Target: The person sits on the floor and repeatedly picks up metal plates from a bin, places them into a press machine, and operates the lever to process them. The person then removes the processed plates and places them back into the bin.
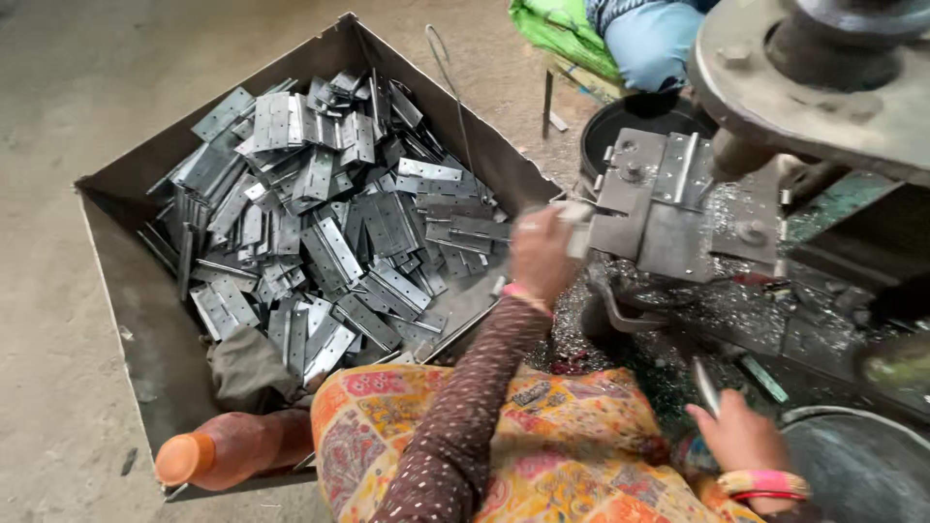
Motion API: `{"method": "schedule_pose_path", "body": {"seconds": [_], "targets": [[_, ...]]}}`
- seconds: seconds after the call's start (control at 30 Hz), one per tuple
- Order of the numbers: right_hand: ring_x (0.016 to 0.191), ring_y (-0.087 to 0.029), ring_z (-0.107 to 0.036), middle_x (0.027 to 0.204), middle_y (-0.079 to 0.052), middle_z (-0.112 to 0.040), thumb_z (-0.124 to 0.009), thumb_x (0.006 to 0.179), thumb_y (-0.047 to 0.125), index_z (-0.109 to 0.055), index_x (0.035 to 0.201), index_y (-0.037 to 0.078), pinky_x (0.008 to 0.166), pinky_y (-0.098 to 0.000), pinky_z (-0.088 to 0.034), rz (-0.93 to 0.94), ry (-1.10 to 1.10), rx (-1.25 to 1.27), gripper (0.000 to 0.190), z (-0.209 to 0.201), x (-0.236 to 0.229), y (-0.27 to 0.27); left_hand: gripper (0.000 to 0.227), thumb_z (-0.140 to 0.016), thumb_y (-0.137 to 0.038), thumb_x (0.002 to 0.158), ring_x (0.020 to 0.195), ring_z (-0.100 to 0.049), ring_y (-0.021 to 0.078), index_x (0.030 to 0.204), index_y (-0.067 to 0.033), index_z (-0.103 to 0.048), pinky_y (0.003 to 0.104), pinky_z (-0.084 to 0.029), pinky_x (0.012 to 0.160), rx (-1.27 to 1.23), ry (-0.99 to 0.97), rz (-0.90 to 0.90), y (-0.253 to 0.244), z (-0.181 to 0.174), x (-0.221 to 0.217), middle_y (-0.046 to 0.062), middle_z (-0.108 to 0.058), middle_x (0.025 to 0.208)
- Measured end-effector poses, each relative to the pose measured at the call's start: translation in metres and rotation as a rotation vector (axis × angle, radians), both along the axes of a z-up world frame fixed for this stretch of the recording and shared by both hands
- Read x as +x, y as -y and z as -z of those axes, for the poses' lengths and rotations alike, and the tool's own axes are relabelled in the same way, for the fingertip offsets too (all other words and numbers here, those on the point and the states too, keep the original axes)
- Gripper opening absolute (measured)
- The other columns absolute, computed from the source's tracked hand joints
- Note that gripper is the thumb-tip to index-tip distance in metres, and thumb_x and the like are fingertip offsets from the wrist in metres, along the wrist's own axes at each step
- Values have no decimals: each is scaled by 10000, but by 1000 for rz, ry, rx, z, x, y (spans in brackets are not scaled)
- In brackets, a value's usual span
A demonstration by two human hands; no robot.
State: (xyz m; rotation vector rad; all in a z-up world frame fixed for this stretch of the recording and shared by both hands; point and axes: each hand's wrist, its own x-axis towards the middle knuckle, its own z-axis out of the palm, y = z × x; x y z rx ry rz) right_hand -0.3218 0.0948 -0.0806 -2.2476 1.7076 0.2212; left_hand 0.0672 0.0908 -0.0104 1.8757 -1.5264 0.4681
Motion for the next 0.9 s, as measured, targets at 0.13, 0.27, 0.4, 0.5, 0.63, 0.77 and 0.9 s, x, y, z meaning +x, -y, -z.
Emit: {"method": "schedule_pose_path", "body": {"seconds": [0.13, 0.27, 0.4, 0.5, 0.63, 0.77, 0.9], "targets": [[799, -463, -727, 775, -235, -730, -634, 880, 578, -602, 956, 75, 729, -577, -573, -63, 1, -6, 510, -22, 8, 6, 484, -608, -144, 958, 1223, -579, 245, 1436, -182, -544, 507, -374, 1138, 437, 124, -289, -31, 43, 102, 62, -597, 1365], [800, -465, -720, 797, -227, -721, -632, 867, 577, -592, 948, 68, 732, -577, -572, -84, 39, -67, 517, -21, 8, 3, 627, -603, -242, 774, 1277, -546, 263, 1397, -225, -543, 596, -255, 1126, 529, 310, -90, -17, 91, 161, 36, -609, 1356], [799, -470, -718, 774, -226, -725, -631, 867, 574, -597, 959, 82, 728, -580, -568, -38, 21, -12, 501, -29, 9, 0, 653, -562, -141, 798, 1225, -573, 238, 1450, -176, -523, 568, -260, 1173, 605, 367, -101, -13, 98, 175, 28, -660, 1235], [784, -462, -724, 758, -219, -727, -607, 885, 584, -592, 971, 88, 718, -576, -568, -26, -6, 17, 503, -40, 12, -3, 408, -512, -142, 1007, 1254, -568, 247, 1413, -146, -557, 510, -286, 1235, 762, 224, -97, -13, 99, 172, 46, -670, 1210], [756, -447, -745, 725, -214, -737, -597, 892, 590, -592, 1008, 100, 707, -565, -577, 13, -62, 78, 504, -49, 19, -4, 289, -500, -190, 1033, 1268, -556, 253, 1287, -103, -608, 526, -282, 1221, 577, 305, -59, -23, 118, 177, 48, -671, 1180], [768, -471, -728, 724, -225, -732, -611, 890, 590, -586, 1013, 84, 711, -578, -562, 20, -43, 71, 522, -48, 19, -6, 297, -531, -192, 913, 1250, -556, 251, 1186, -126, -627, 568, -275, 1149, 513, 281, -70, -24, 126, 173, 48, -679, 1235], [786, -471, -729, 738, -227, -731, -604, 882, 594, -586, 1014, 95, 726, -578, -569, -3, -30, 44, 516, -45, 17, -5, 549, -670, -261, 899, 1276, -527, 291, 1402, -115, -507, 552, -258, 1212, 710, 102, -115, -29, 92, 156, 88, -650, 1230]]}}
